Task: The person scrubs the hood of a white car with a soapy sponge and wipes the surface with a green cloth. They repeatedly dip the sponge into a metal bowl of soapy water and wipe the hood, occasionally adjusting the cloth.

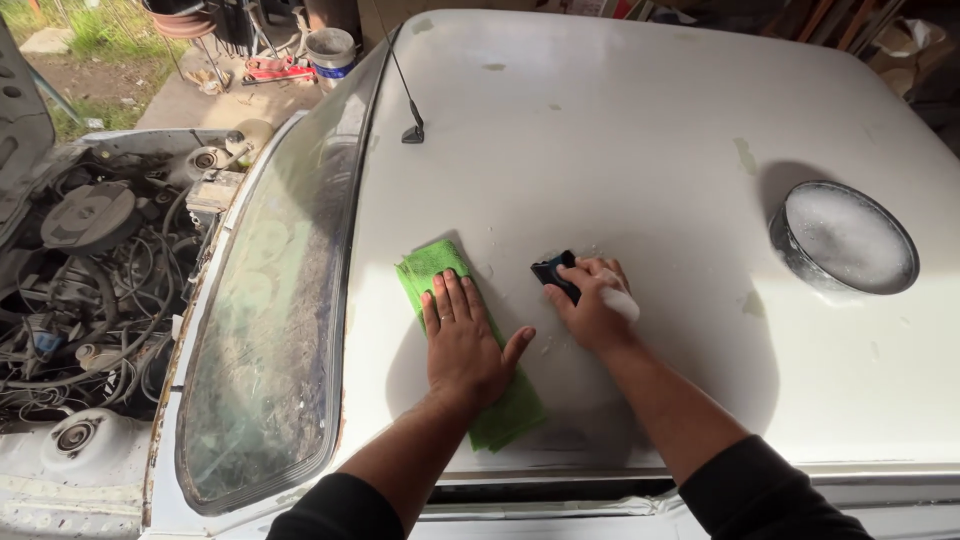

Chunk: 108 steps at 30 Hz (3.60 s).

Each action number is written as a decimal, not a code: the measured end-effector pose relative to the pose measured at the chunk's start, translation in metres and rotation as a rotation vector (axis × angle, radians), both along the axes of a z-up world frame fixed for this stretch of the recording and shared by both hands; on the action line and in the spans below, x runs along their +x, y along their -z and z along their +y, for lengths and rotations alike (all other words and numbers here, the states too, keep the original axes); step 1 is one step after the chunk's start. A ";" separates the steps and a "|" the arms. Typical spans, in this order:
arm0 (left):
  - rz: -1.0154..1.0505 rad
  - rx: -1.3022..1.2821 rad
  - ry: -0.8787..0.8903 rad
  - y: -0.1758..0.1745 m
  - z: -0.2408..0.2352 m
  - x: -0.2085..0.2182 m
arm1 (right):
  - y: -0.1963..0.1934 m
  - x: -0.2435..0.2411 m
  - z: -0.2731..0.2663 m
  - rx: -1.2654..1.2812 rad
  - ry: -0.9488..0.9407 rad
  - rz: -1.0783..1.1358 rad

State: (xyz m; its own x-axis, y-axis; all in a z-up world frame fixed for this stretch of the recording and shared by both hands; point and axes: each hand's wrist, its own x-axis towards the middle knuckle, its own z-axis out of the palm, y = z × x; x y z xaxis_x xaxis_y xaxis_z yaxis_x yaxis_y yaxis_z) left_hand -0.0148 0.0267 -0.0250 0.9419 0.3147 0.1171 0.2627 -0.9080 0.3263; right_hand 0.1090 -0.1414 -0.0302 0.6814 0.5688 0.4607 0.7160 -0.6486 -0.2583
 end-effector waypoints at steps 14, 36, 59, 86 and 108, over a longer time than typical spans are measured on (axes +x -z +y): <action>0.006 0.022 0.006 0.001 -0.004 -0.003 | 0.003 -0.002 -0.005 -0.054 -0.019 0.039; 0.027 0.001 0.004 -0.008 0.000 -0.003 | 0.001 -0.017 0.009 -0.071 -0.047 0.087; -0.025 0.005 -0.004 -0.002 0.000 0.000 | 0.017 -0.002 0.000 -0.030 0.010 -0.025; 0.127 -0.058 0.045 -0.026 0.007 0.001 | 0.007 0.009 0.015 0.010 0.144 0.038; 0.190 -0.030 0.051 -0.025 0.004 -0.003 | -0.019 0.029 -0.034 -0.132 0.228 0.300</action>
